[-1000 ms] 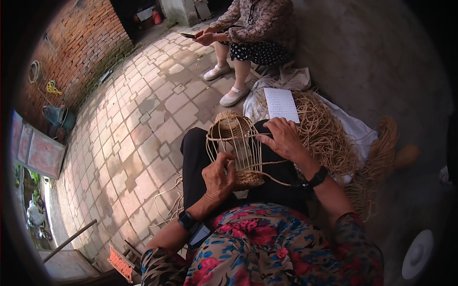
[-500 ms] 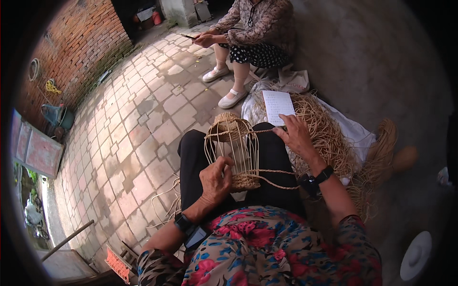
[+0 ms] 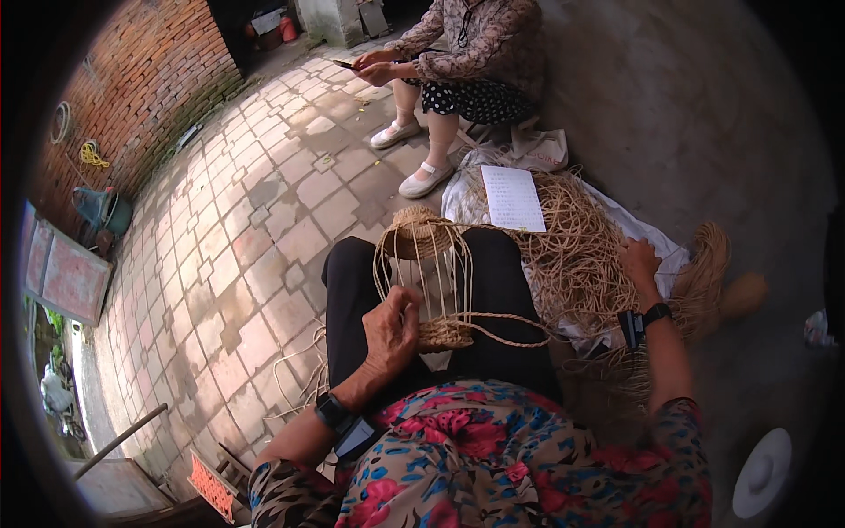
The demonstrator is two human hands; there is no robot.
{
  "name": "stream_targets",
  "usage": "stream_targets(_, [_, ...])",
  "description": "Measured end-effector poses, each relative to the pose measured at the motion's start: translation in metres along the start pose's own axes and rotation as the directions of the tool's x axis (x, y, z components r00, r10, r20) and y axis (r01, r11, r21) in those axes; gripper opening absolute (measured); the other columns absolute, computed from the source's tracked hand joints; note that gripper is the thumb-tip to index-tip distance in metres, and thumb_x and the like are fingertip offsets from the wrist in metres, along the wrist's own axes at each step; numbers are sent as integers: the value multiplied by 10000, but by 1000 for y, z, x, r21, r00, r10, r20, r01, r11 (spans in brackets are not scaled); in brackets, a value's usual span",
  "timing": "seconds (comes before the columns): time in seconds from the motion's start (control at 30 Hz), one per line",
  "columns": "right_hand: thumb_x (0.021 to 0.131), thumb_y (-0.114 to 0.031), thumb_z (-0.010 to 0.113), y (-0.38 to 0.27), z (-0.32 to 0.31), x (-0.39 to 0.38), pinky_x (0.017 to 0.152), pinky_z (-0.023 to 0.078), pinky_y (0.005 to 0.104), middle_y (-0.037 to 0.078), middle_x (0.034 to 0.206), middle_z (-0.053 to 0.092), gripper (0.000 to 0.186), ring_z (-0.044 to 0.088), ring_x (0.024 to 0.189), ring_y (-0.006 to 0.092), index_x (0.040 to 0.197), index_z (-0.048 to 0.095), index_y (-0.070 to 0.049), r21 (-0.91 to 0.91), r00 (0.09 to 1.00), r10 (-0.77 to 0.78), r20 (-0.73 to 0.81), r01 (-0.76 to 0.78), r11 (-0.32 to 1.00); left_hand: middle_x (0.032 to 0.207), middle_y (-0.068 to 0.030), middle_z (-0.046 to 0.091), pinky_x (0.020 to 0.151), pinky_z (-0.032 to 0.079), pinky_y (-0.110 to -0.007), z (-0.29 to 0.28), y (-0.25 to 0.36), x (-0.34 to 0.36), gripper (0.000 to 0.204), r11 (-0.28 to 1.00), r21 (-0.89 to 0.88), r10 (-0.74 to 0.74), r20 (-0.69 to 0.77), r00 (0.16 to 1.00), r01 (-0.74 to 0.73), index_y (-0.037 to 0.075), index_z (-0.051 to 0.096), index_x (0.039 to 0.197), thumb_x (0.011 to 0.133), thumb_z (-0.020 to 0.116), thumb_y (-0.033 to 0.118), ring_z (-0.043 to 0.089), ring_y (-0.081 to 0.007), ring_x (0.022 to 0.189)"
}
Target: Weaving a basket using straw or natural fibers.
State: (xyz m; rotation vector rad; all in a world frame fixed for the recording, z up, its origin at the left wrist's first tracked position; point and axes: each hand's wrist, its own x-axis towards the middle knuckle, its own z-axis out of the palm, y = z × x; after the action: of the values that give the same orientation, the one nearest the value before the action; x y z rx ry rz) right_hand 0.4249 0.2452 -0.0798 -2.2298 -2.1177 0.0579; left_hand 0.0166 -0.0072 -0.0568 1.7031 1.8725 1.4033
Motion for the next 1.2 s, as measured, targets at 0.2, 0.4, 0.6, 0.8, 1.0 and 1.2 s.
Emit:
stream_targets(0.2, [894,-371,585,-216,-15,-49,927,353,449,154,1186,587,519,534,1110,309,1291,474,-56,431,699,-671,-248,700,570,643,-103,531,545,455,-325,2,0,-6,95,999,-15,-33,12,999,33,76,535,882,825,548,1,574,-240,564])
stream_targets(0.4, [898,-281,590,-232,-18,-80,582,437,413,148,656,553,262,584,645,339,775,542,-55,502,548,-806,-225,774,386,641,-86,525,541,442,-304,3,-5,-2,58,995,-40,-93,8,996,93,65,521,881,859,542,16,539,-186,553])
stream_targets(0.6, [880,-232,574,-50,-24,-28,569,442,453,187,629,560,237,575,606,375,755,604,-33,128,833,-513,-207,543,830,638,-55,522,524,421,-287,-3,-9,-3,34,982,-95,-164,17,986,164,48,505,887,887,533,29,485,-113,549])
stream_targets(0.8, [843,-177,613,-63,-39,-44,741,470,364,145,919,620,218,610,860,269,966,653,-3,417,864,-475,-168,499,760,737,-95,585,603,463,-326,-18,3,16,114,983,91,-173,138,975,162,42,564,966,855,580,63,572,-200,635])
stream_targets(1.0, [798,-224,670,-182,-52,-134,837,382,391,62,850,571,184,526,913,234,857,670,-49,520,329,-944,-30,811,267,864,-128,582,698,499,-374,-27,24,30,151,989,52,114,360,926,-141,47,611,974,824,605,63,628,-292,799])
stream_targets(1.2, [912,-292,584,-198,-70,-140,584,469,339,55,745,601,277,595,680,199,879,682,-35,806,343,-939,0,556,203,855,-145,652,671,525,-378,-17,36,34,197,981,84,100,538,837,-172,57,644,1015,836,605,129,660,-316,768])
